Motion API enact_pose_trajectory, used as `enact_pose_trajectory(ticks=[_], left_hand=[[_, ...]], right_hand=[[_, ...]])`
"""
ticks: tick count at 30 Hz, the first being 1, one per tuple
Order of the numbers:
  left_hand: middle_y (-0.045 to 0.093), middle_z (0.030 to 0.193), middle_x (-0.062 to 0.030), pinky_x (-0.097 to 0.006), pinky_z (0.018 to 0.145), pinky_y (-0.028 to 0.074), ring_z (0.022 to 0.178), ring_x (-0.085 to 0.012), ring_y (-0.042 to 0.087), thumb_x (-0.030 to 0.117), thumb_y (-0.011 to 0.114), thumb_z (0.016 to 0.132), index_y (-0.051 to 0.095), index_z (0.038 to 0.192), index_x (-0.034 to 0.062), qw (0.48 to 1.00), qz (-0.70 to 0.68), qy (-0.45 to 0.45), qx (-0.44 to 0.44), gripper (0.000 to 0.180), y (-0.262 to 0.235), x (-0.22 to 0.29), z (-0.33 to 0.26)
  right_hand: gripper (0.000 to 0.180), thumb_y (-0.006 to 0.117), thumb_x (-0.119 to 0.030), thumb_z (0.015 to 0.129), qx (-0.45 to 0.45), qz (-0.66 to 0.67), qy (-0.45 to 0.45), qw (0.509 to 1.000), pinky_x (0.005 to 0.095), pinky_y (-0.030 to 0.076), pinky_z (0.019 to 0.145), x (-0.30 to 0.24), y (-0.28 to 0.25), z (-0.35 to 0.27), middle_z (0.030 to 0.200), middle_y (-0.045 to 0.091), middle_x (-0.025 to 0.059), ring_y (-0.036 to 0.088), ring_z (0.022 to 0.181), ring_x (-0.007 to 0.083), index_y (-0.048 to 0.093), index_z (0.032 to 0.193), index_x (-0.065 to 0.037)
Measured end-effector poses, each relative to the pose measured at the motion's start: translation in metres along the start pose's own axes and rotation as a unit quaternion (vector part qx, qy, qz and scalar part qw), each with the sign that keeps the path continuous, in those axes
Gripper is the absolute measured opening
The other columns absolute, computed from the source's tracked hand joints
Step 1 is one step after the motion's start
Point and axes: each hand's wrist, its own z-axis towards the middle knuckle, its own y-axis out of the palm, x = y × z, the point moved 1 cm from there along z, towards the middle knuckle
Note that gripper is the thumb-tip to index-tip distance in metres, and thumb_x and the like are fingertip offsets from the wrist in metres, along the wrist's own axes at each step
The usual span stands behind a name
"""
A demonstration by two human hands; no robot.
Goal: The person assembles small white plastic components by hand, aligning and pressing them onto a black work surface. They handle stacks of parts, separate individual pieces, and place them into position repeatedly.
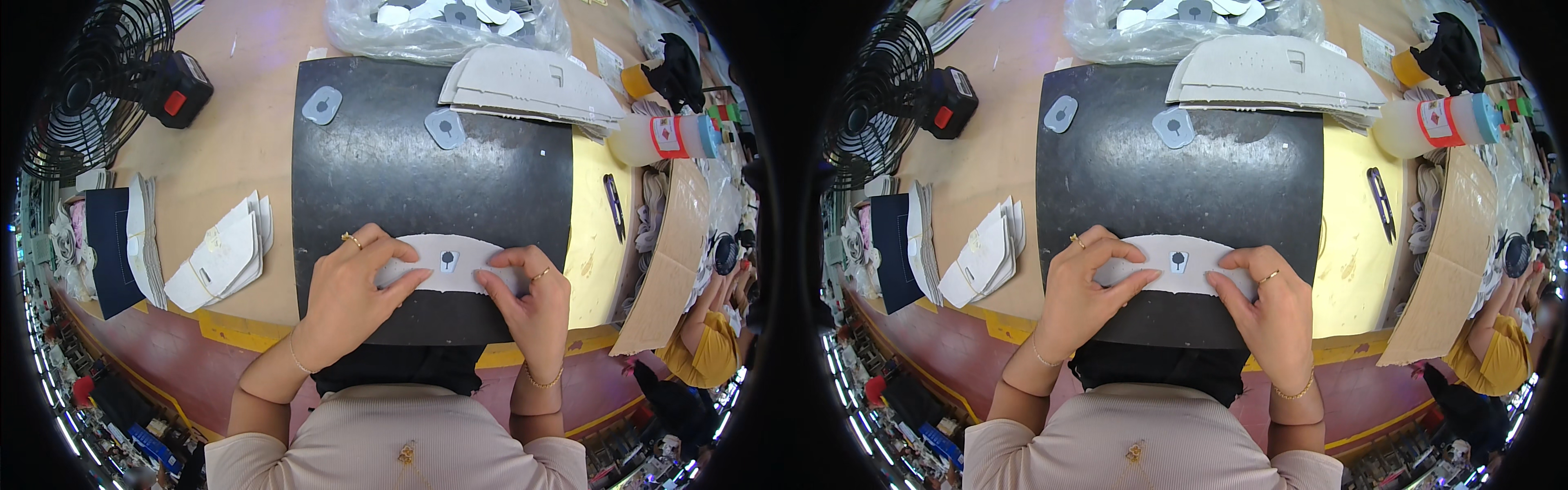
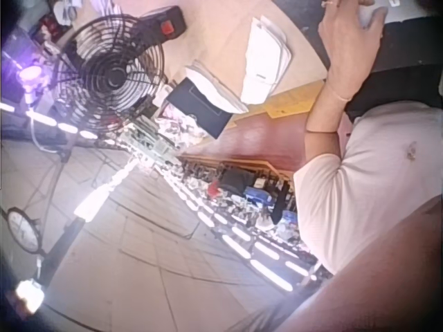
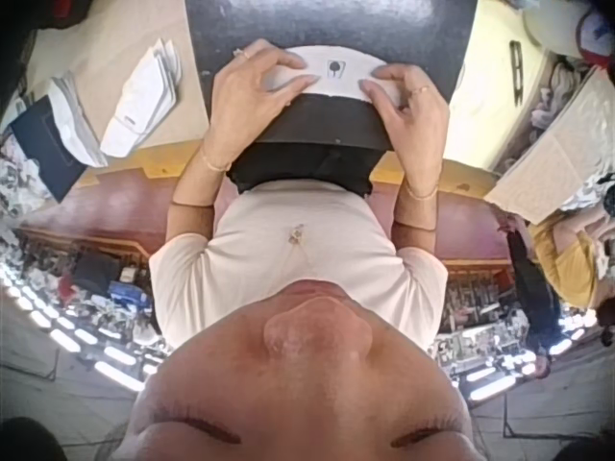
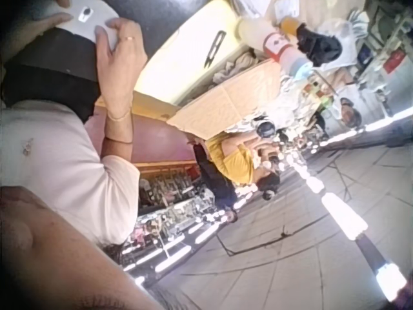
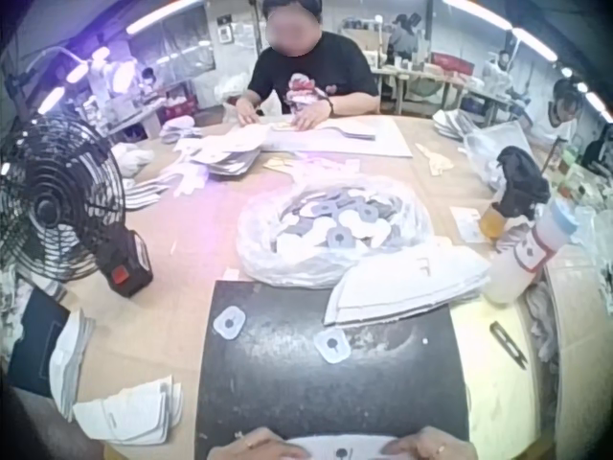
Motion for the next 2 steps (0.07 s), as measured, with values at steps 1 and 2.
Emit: enact_pose_trajectory(ticks=[1, 2], left_hand=[[0.066, 0.087, -0.0056, -0.032, 0.062, 0.054, 0.070, -0.0236, 0.067, 0.016, 0.086, 0.079, 0.073, 0.090, 0.0051, 1.000, -0.003, -0.003, -0.003, 0.020, -0.0002, 0.0004, 0.0004], [0.066, 0.087, -0.0056, -0.032, 0.062, 0.054, 0.071, -0.0234, 0.067, 0.016, 0.086, 0.079, 0.074, 0.090, 0.0052, 1.000, -0.005, -0.006, -0.005, 0.020, -0.0005, 0.0010, 0.0008]], right_hand=[[0.018, 0.082, -0.009, 0.084, 0.000, 0.000, 0.002, 1.000, 0.0276, 0.048, 0.053, 0.0001, -0.0001, 0.0001, 0.090, 0.072, 0.0088, 0.064, 0.064, 0.0180, 0.068, 0.095, -0.003], [0.018, 0.082, -0.009, 0.084, -0.001, -0.001, 0.004, 1.000, 0.0279, 0.048, 0.054, 0.0001, -0.0002, 0.0003, 0.091, 0.072, 0.0090, 0.064, 0.065, 0.0180, 0.068, 0.095, -0.003]])
